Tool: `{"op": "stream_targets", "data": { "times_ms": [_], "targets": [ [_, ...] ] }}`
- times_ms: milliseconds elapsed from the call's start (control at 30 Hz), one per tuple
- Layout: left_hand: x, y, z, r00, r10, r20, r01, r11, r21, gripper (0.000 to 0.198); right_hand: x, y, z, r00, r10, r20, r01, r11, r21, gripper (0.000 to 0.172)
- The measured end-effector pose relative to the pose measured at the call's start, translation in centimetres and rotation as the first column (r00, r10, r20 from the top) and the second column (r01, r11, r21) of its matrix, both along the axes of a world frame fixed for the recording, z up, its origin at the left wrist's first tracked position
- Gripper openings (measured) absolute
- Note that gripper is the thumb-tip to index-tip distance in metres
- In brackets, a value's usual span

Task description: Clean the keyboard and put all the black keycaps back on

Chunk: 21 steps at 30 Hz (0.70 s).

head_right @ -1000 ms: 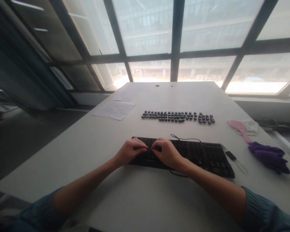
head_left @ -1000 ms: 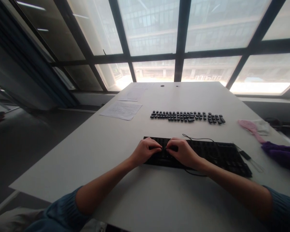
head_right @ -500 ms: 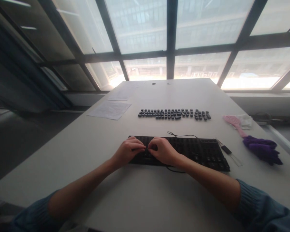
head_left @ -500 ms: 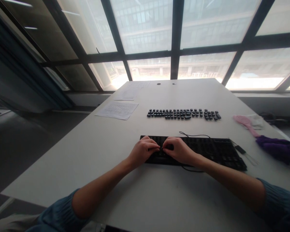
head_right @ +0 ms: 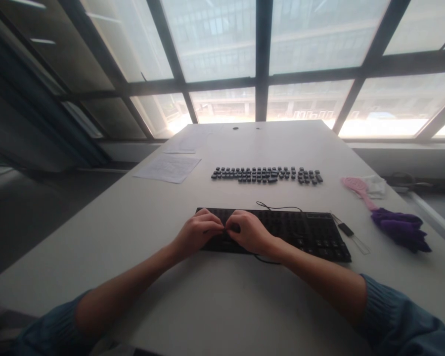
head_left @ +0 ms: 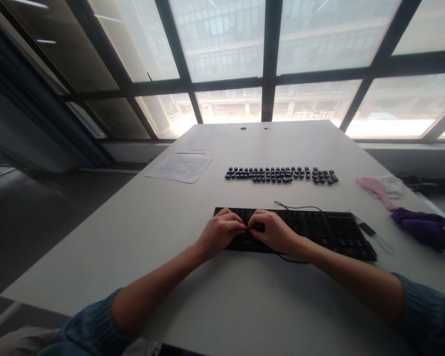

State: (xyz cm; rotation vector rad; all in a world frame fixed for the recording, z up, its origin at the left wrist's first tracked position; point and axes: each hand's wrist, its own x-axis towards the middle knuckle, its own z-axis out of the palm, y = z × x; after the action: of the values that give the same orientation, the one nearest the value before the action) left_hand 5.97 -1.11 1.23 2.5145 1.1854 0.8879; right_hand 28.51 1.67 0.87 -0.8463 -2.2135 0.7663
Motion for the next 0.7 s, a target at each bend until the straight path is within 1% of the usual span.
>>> {"op": "stream_targets", "data": {
  "times_ms": [100, 333, 500, 700],
  "targets": [
    [0.0, 0.0, 0.2, 1.0, -0.017, 0.011, 0.017, 0.999, -0.033, 0.013, 0.0, -0.1, -0.1, 1.0, 0.011, 0.019, -0.012, 0.999, 0.045, 0.011],
    [-0.2, -0.3, 1.5, 0.994, -0.077, -0.073, 0.074, 0.997, -0.034, 0.016, -0.1, -0.5, 0.1, 0.997, 0.017, 0.077, -0.029, 0.986, 0.163, 0.011],
    [-0.3, -0.2, 1.5, 0.988, -0.099, -0.115, 0.095, 0.995, -0.042, 0.017, -0.2, -0.7, 0.3, 0.992, 0.031, 0.121, -0.059, 0.97, 0.236, 0.015],
    [-0.3, -0.1, 1.7, 0.984, -0.119, -0.131, 0.112, 0.992, -0.064, 0.017, -0.2, -0.8, 0.4, 0.985, 0.008, 0.173, -0.054, 0.964, 0.262, 0.023]
  ]
}}
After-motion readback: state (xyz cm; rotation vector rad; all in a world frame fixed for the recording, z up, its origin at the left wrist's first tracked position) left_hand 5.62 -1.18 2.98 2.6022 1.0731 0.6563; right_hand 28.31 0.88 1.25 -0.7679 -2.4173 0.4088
